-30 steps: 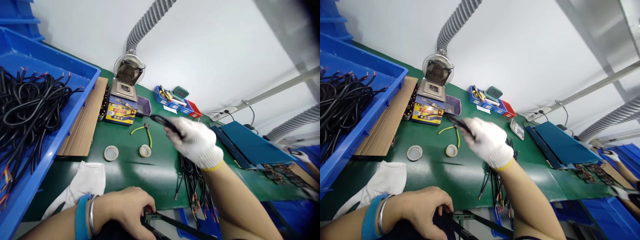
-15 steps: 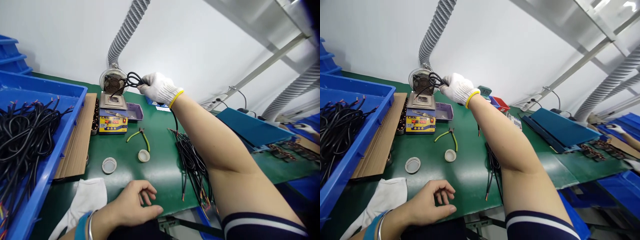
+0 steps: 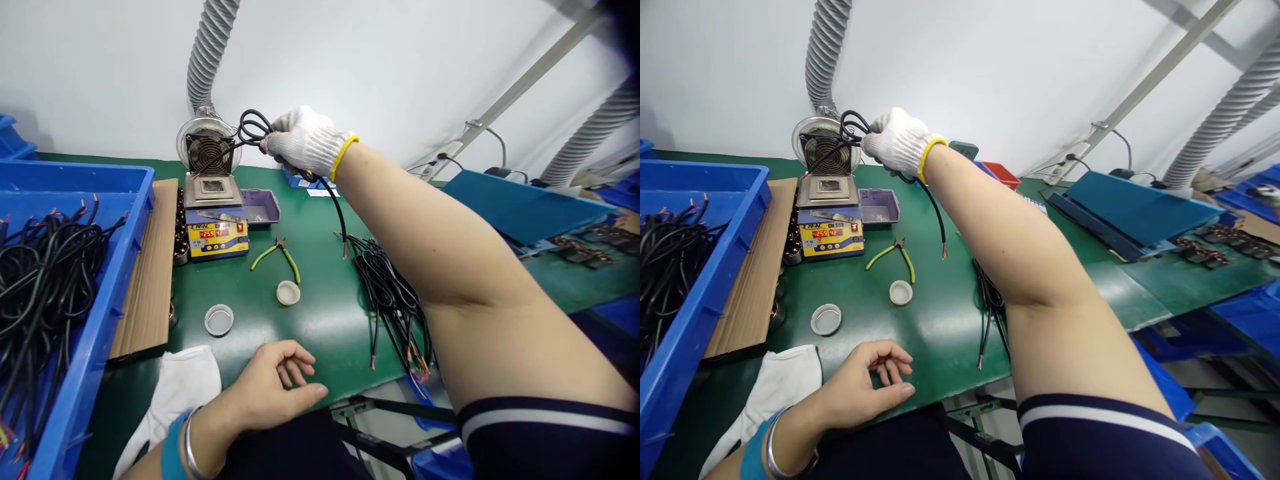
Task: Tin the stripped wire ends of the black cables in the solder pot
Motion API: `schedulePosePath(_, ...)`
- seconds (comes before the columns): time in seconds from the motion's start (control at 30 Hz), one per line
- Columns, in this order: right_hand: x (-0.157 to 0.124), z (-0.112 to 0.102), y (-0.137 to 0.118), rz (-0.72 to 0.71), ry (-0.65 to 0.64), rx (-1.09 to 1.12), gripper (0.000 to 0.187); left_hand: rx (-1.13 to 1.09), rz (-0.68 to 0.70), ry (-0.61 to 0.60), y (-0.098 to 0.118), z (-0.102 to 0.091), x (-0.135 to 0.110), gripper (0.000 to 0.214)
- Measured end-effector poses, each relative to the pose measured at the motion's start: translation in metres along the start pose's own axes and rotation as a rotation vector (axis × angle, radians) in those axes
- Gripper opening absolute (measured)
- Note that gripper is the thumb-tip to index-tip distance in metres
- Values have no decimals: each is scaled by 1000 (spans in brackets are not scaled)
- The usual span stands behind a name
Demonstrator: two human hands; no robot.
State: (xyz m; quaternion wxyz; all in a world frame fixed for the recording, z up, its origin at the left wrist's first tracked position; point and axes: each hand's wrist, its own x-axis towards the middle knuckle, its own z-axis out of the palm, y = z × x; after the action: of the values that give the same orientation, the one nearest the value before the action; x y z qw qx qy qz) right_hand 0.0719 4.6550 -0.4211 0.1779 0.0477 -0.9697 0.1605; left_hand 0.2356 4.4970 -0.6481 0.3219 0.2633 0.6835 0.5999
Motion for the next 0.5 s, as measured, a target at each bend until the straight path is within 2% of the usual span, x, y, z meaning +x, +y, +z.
schedulePosePath(0.17,16,8,-6,-141,177,-174,24,8,2,-12,2,-1,0,37)
schedulePosePath(0.27,24,16,-14,-173,252,-241,23,7,1,-3,3,-1,1,37)
schedulePosePath(0.5,33,23,-34,-161,219,-284,22,-13,-20,-19,4,-2,0,37)
